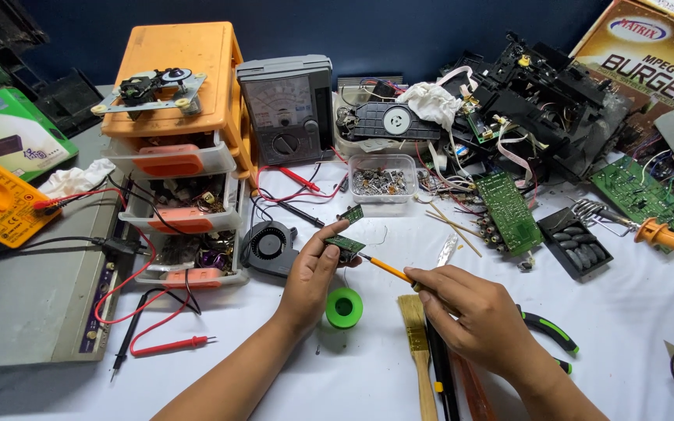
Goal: The person uses pliers to trim the leads of a component on a small green circuit board. They then use a yellow-handled screwdriver to adjust or press a component on the board. The work is performed on a cluttered table filled with various electronic parts and tools.
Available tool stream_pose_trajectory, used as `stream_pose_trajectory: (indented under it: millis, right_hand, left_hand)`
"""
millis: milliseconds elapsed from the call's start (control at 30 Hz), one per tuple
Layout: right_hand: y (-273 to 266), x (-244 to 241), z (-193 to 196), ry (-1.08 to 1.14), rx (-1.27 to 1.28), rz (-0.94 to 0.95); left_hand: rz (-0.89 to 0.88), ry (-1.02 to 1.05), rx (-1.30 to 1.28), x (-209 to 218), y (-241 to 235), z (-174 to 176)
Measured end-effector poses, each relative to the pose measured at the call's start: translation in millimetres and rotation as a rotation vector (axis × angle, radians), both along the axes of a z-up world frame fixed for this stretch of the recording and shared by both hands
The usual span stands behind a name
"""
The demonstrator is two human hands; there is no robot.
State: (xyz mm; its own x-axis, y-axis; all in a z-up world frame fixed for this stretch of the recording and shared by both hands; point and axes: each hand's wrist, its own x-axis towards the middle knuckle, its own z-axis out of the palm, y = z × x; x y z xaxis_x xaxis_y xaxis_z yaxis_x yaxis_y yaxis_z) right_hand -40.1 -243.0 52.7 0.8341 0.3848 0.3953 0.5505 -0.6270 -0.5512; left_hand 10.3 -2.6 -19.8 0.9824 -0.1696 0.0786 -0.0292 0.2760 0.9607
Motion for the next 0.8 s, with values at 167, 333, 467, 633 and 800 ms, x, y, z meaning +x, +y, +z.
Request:
stream_pose_trajectory:
  millis: [167,333,467,633,800]
  right_hand:
    - [0.4,-0.1,-1.5,-0.003,0.003,0.008]
    - [2.3,0.0,-0.5,-0.004,0.018,0.036]
    - [1.5,1.6,-5.1,-0.016,0.008,0.069]
    - [-0.7,2.0,-9.5,0.154,0.077,0.078]
    - [-2.6,-0.5,-8.4,0.061,0.007,0.056]
  left_hand:
    - [-0.007,-0.022,-0.003,-0.2,-0.4,-1.3]
    - [-0.024,-0.017,0.026,-0.8,0.1,-0.1]
    - [-0.032,-0.054,0.064,-1.6,0.1,0.2]
    - [-0.029,-0.102,0.114,-3.8,1.6,4.1]
    - [-0.031,-0.107,0.184,-5.8,1.0,5.3]
